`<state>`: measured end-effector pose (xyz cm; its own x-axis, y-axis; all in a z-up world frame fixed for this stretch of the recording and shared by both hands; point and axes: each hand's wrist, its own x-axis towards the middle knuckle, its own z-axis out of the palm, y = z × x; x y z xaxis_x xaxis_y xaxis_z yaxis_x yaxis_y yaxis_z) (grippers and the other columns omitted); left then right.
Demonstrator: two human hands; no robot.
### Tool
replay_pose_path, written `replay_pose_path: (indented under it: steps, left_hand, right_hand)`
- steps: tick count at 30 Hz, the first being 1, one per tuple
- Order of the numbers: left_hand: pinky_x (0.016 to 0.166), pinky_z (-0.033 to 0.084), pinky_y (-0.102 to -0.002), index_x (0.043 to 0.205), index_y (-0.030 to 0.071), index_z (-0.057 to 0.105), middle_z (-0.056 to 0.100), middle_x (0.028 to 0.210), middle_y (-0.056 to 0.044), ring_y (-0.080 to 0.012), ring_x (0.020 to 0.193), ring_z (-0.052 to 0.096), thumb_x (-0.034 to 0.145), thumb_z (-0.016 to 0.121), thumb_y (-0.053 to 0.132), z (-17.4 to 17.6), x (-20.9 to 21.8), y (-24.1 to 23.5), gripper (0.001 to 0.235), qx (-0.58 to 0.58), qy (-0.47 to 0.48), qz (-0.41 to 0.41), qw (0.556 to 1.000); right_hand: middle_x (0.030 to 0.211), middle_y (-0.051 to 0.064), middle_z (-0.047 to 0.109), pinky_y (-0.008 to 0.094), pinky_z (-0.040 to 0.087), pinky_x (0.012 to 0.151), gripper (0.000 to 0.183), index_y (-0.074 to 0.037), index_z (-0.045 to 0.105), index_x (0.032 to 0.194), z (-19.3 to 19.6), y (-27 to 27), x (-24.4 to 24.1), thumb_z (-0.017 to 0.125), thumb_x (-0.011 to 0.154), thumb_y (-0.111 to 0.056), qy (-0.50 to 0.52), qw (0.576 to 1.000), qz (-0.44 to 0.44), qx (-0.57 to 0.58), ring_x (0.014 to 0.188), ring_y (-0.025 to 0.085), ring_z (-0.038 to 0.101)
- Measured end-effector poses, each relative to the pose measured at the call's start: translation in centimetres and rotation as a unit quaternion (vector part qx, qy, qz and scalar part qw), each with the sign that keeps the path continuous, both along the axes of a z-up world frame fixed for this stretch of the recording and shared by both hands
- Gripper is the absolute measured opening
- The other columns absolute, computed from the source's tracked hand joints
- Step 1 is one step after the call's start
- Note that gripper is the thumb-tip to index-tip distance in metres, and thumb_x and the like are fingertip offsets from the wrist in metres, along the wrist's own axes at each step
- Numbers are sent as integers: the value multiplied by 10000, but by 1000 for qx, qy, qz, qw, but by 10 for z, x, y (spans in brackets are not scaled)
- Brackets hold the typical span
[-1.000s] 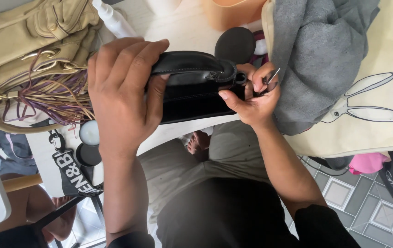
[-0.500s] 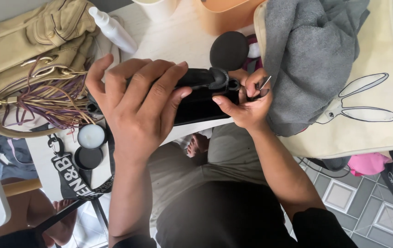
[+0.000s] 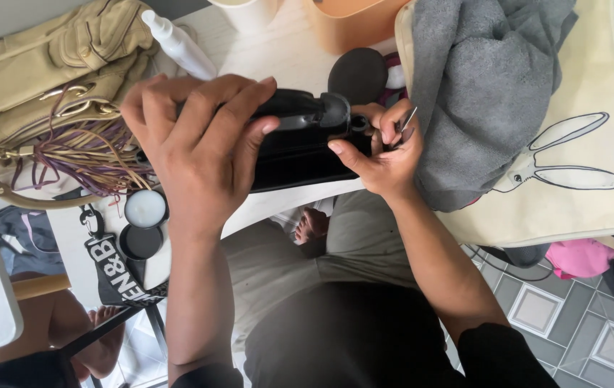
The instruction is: The person cleans a black handbag by first wiping the interior with a grey cloth. They then use a small round sponge to apply a cleaning substance to the exterior surfaces, including the front flap and sides. Finally, the person uses a small metal tool to clean the zipper area and the bag's interior.
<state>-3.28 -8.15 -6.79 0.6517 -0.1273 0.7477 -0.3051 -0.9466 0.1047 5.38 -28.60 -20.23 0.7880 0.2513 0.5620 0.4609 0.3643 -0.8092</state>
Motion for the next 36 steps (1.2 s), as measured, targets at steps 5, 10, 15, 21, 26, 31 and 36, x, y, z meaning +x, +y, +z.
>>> replay_pose_path:
  steps: [5,10,15,21,26,31,36]
  left_hand:
    - [890,307,-439,1219,123,764,716,1162,-20,-287,994,516,1134,569,309,1,10,0,282,1,9,18,1000]
    - [880,319,-430,1195,122,748,721,1127,-10,-280,983,544,1149,506,322,-2,13,-3,318,5,-19,24,1000]
    - [843,322,-417,1190,123,758,723,1130,4,-263,964,542,1137,528,331,-2,11,-3,314,5,-23,33,999]
    - [826,345,-406,1191,140,764,729,1123,18,-256,932,555,1125,540,339,-2,7,-5,306,-6,-9,40,999]
    - [819,336,-405,1160,113,753,732,1087,-12,-257,906,550,1095,574,324,-2,-5,-9,284,-27,-16,8,999]
    - [1125,446,-440,1522,120,355,640,1338,-172,-298,1242,635,1064,708,398,-44,-23,5,642,-102,-71,-24,992]
    - [1379,405,-463,1613,219,283,372,1616,-20,-211,1562,385,931,779,325,-84,-44,15,850,-256,-130,69,955]
  right_hand:
    - [846,46,339,262,483,679,564,-140,260,927,5,3,4,798,849,9,13,1000,-22,-13,975,255,673]
    - [895,24,298,295,534,740,551,-131,271,938,7,2,2,794,855,23,5,1000,-19,-10,1037,268,660]
    - [969,174,431,270,382,747,452,-131,284,955,16,0,-1,726,924,-222,-9,999,-1,-32,1098,258,619]
    - [1265,326,555,495,425,1073,348,-81,323,911,42,-9,-21,404,1049,-390,-99,987,-102,-73,1226,403,513]
    - [1242,354,556,461,512,974,501,-50,312,919,40,-14,-25,410,1066,-519,-102,975,-167,-105,1178,418,587]
    - [1138,261,620,388,410,972,375,-113,280,949,26,-15,-20,654,972,-85,-74,986,-80,-130,1100,338,607]
    - [1126,253,575,370,467,950,451,-147,254,992,13,-15,-15,690,925,-57,-41,995,-22,-85,1034,298,594]
